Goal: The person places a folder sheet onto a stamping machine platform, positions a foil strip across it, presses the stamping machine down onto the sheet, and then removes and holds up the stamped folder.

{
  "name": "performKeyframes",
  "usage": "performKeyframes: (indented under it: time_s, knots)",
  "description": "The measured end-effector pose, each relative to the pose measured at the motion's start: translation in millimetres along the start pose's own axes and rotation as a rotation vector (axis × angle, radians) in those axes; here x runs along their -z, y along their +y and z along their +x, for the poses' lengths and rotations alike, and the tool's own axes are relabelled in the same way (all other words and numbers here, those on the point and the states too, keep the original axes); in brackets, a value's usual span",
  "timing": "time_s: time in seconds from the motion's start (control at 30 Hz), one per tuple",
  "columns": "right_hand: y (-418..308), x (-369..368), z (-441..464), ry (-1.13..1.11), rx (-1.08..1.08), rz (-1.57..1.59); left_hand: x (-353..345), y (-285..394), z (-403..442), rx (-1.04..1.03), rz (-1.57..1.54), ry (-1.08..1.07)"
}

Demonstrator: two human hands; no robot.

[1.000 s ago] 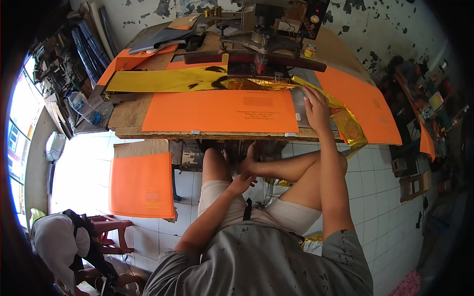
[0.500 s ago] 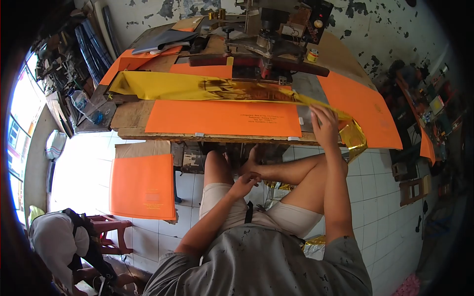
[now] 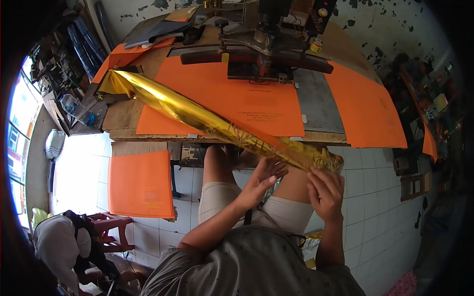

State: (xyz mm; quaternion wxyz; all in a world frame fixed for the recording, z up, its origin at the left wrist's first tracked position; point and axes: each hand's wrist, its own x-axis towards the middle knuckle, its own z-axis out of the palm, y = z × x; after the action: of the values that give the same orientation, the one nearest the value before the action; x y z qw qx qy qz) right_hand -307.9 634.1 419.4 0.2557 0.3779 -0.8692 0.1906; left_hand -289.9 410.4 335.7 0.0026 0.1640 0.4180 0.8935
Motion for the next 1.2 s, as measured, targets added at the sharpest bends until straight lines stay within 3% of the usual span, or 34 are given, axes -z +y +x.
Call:
performKeyframes:
  time_s: [0.3,0.73,0.93,1.13,1.2]
  knots:
    - [-25,-26,-25,-0.129,-0.057,0.221,12,0,-22,0.091,-0.181,0.081]
    - [-5,-48,-23,-0.069,-0.047,0.212,29,-1,-34,0.305,0.012,0.078]
    - [-1,-61,-24,-0.027,-0.090,0.241,27,3,-31,0.249,-0.001,0.082]
    - [4,-71,-24,-0.014,-0.101,0.305,28,4,-34,0.350,-0.002,0.084]
    - [6,-76,-24,0.026,-0.128,0.359,25,11,-36,0.282,0.026,0.057]
